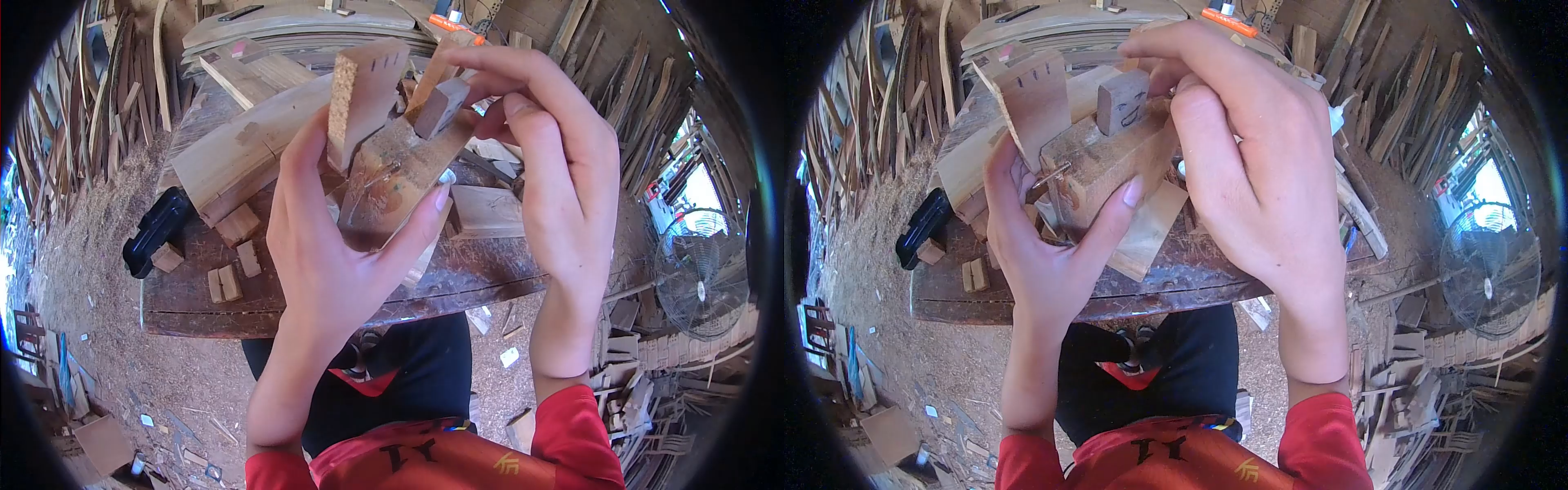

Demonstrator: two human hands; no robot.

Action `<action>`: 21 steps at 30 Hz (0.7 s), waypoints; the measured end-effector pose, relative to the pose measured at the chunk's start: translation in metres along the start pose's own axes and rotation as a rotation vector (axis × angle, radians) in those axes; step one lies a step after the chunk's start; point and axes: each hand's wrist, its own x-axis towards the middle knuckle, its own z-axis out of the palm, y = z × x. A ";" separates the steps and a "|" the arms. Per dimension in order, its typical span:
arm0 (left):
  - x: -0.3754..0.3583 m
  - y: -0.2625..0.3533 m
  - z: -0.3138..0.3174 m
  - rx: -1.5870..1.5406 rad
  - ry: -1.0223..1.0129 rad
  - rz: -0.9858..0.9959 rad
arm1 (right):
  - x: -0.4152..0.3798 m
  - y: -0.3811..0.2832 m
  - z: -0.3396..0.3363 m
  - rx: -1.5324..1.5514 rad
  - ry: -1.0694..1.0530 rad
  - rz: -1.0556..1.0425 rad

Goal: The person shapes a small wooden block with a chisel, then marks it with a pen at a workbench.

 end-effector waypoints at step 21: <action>-0.001 0.000 -0.001 0.064 -0.015 0.009 | 0.001 0.005 -0.001 0.439 0.051 0.116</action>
